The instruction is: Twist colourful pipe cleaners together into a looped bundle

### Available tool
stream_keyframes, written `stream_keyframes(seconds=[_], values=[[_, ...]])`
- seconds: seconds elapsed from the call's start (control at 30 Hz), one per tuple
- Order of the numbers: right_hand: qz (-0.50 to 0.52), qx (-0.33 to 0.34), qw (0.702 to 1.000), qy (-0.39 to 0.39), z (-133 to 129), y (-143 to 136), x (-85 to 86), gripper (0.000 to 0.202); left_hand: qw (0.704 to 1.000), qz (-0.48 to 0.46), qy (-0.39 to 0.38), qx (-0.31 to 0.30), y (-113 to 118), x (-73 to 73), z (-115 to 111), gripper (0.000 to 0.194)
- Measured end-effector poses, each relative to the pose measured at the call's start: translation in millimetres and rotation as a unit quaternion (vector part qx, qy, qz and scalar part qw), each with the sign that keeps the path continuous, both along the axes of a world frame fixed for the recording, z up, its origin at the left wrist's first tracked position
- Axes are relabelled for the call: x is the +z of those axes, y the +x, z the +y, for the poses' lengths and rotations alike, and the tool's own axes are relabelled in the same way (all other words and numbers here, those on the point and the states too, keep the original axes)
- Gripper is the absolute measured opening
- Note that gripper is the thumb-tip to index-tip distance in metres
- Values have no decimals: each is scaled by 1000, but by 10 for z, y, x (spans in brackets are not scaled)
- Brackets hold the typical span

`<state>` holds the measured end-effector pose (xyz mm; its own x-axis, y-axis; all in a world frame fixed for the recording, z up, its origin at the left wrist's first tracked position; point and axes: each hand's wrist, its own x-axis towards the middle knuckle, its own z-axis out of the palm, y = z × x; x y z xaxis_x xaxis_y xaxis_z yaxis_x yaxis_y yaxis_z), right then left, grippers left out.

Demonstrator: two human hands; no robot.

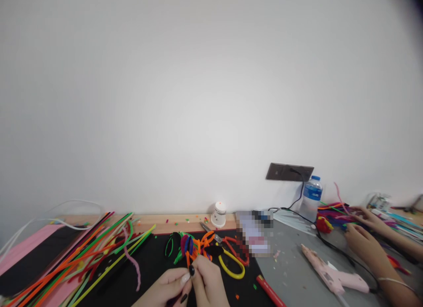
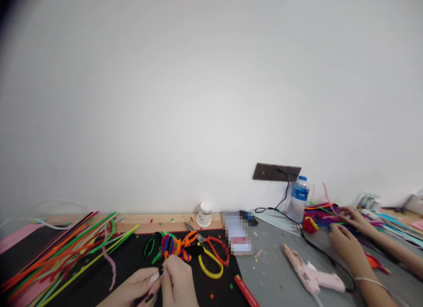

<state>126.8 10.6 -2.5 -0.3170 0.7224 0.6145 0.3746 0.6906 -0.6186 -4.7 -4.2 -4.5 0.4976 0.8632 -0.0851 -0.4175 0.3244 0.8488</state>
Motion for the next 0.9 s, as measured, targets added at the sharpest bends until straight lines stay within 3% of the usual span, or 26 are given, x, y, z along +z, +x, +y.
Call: stream_keyframes(seconds=[0.17,0.27,0.43,0.6,0.8,0.9], values=[[60,-44,988,-137,42,26,-7,34,992,47,100,54,76,-134,104,43],[74,-10,983,-165,55,36,55,35,980,120,139,77,61,-127,104,45],[46,2,988,-144,60,41,89,30,979,132,139,64,51,-122,93,45],[16,-22,995,-91,2,24,33,22,997,36,62,18,41,-160,100,43],[50,14,999,-5,-78,-3,83,21,994,-15,42,-104,-7,-54,94,46],[39,12,999,-20,-56,13,98,20,994,-1,51,-97,2,-41,91,45]])
